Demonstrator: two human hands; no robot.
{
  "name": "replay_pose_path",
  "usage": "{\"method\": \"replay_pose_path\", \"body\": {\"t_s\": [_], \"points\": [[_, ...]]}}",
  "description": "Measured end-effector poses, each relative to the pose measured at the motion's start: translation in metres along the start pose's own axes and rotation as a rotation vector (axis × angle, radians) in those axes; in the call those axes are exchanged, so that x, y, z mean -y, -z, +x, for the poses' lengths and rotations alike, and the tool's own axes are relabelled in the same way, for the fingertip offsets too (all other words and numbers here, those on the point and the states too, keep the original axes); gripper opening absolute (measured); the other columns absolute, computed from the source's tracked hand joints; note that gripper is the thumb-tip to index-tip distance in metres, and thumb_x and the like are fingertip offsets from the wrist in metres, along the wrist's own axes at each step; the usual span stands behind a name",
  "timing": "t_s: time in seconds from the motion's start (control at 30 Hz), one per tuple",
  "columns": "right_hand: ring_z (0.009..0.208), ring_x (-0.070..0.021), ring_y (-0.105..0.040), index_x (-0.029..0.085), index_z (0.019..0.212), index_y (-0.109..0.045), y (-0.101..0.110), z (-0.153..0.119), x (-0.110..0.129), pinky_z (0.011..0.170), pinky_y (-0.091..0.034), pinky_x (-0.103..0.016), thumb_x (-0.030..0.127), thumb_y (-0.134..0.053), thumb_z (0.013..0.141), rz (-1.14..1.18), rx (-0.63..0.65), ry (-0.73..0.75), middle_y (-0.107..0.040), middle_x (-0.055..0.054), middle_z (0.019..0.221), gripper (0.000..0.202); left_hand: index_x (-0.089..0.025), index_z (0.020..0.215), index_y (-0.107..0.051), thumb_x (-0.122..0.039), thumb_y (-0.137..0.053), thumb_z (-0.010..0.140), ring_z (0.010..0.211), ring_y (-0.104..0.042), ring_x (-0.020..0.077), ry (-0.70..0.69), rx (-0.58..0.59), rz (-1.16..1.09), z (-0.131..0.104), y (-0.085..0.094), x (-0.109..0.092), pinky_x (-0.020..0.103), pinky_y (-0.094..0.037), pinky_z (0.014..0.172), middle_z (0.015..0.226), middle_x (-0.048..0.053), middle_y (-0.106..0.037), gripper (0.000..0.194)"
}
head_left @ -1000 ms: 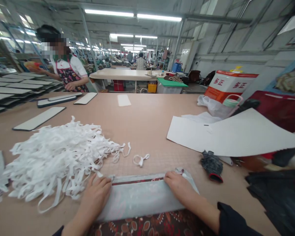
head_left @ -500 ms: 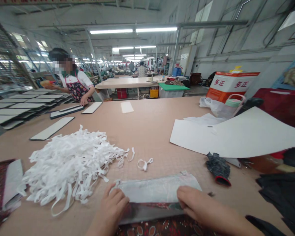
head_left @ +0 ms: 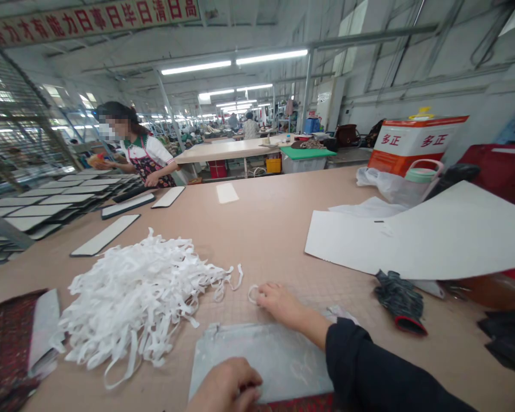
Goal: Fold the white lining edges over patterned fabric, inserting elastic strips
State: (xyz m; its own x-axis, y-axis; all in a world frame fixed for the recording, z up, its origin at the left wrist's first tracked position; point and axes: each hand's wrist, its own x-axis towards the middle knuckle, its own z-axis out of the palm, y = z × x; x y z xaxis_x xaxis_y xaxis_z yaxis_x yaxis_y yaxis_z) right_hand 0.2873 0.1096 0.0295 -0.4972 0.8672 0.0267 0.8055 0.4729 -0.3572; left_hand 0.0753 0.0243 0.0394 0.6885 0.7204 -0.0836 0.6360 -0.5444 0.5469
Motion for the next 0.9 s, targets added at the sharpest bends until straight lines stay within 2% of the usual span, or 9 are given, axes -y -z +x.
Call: {"method": "replay_pose_path", "body": {"t_s": [0.07, 0.13, 0.23, 0.3, 0.43, 0.57, 0.73, 0.83, 0.9], "points": [[0.102, -0.0209, -0.048, 0.017, 0.093, -0.06, -0.008, 0.006, -0.004, 0.087, -0.034, -0.034, 0.012, -0.044, 0.085, -0.057, -0.023, 0.045, -0.058, -0.01, 0.106, 0.018, -0.023, 0.081, -0.065, -0.018, -0.052, 0.071, 0.074, -0.06, 0.0151, 0.173, -0.033, -0.159, 0.01, 0.009, 0.0, 0.022, -0.045, 0.067, 0.08, 0.0, -0.068, 0.017], [0.096, -0.019, -0.05, 0.016, 0.089, -0.059, -0.011, 0.005, -0.004, 0.085, -0.035, -0.031, 0.011, -0.046, 0.082, -0.011, -0.074, 0.012, -0.06, -0.008, 0.099, 0.015, -0.021, 0.083, -0.064, -0.021, -0.051, 0.073, 0.075, -0.06, 0.0159, 0.257, -0.143, -0.26, 0.019, 0.011, 0.004, 0.025, -0.045, 0.07, 0.08, 0.002, -0.067, 0.017], [0.088, -0.0153, -0.053, 0.017, 0.082, -0.056, -0.006, -0.002, 0.007, 0.079, -0.037, -0.025, 0.009, -0.049, 0.077, 0.255, -0.16, -0.087, -0.061, -0.004, 0.089, 0.012, -0.02, 0.096, -0.061, -0.027, -0.051, 0.075, 0.076, -0.059, 0.0168, 0.281, -0.361, -0.379, 0.032, 0.009, 0.009, 0.028, -0.046, 0.07, 0.088, 0.005, -0.065, 0.024], [0.084, -0.0143, -0.054, 0.019, 0.081, -0.054, -0.001, -0.008, 0.02, 0.077, -0.038, -0.024, 0.01, -0.049, 0.076, 0.432, -0.174, -0.123, -0.061, -0.002, 0.085, 0.011, -0.019, 0.098, -0.06, -0.031, -0.053, 0.075, 0.077, -0.058, 0.0174, 0.273, -0.446, -0.459, 0.04, 0.01, 0.008, 0.028, -0.046, 0.068, 0.092, 0.006, -0.064, 0.027], [0.079, -0.0152, -0.054, 0.02, 0.076, -0.05, 0.008, -0.019, 0.046, 0.07, -0.039, -0.023, 0.011, -0.05, 0.073, 0.588, -0.168, -0.173, -0.06, 0.0, 0.079, 0.009, -0.018, 0.076, -0.06, -0.038, -0.055, 0.075, 0.069, -0.056, 0.0165, 0.293, -0.477, -0.636, 0.05, 0.017, -0.005, 0.027, -0.044, 0.064, 0.073, 0.003, -0.063, 0.021], [0.076, -0.0148, -0.054, 0.02, 0.079, -0.049, 0.01, -0.024, 0.056, 0.066, -0.039, -0.023, 0.013, -0.049, 0.074, 0.612, -0.14, -0.196, -0.059, 0.0, 0.078, 0.008, -0.017, 0.061, -0.054, -0.037, -0.059, 0.071, 0.058, -0.05, 0.0133, 0.32, -0.488, -0.668, 0.05, 0.029, -0.014, 0.024, -0.039, 0.055, 0.058, -0.002, -0.055, 0.022], [0.082, -0.018, -0.055, 0.018, 0.09, -0.055, 0.004, -0.037, 0.032, 0.074, -0.04, -0.028, 0.008, -0.042, 0.075, 0.293, -0.076, -0.188, -0.061, -0.005, 0.087, 0.022, -0.017, 0.059, -0.05, -0.034, -0.059, 0.069, 0.06, -0.055, 0.0133, 0.39, -0.556, -0.84, 0.04, 0.048, -0.006, 0.024, -0.043, 0.057, 0.063, 0.001, -0.06, 0.021], [0.091, -0.0206, -0.053, 0.017, 0.089, -0.057, 0.002, -0.053, 0.004, 0.079, -0.039, -0.031, 0.004, -0.037, 0.075, 0.119, -0.134, -0.263, -0.059, -0.008, 0.092, 0.027, -0.017, 0.06, -0.05, -0.033, -0.061, 0.066, 0.054, -0.055, 0.0124, 0.454, -0.563, -0.904, 0.03, 0.053, 0.008, 0.025, -0.044, 0.055, 0.059, 0.0, -0.06, 0.02], [0.091, -0.0205, -0.052, 0.017, 0.088, -0.057, 0.001, -0.063, -0.011, 0.08, -0.039, -0.031, 0.003, -0.037, 0.074, 0.098, -0.178, -0.295, -0.058, -0.008, 0.092, 0.027, -0.017, 0.061, -0.051, -0.035, -0.061, 0.065, 0.053, -0.055, 0.0127, 0.49, -0.546, -0.91, 0.025, 0.05, 0.017, 0.025, -0.045, 0.055, 0.056, 0.0, -0.06, 0.022]]}}
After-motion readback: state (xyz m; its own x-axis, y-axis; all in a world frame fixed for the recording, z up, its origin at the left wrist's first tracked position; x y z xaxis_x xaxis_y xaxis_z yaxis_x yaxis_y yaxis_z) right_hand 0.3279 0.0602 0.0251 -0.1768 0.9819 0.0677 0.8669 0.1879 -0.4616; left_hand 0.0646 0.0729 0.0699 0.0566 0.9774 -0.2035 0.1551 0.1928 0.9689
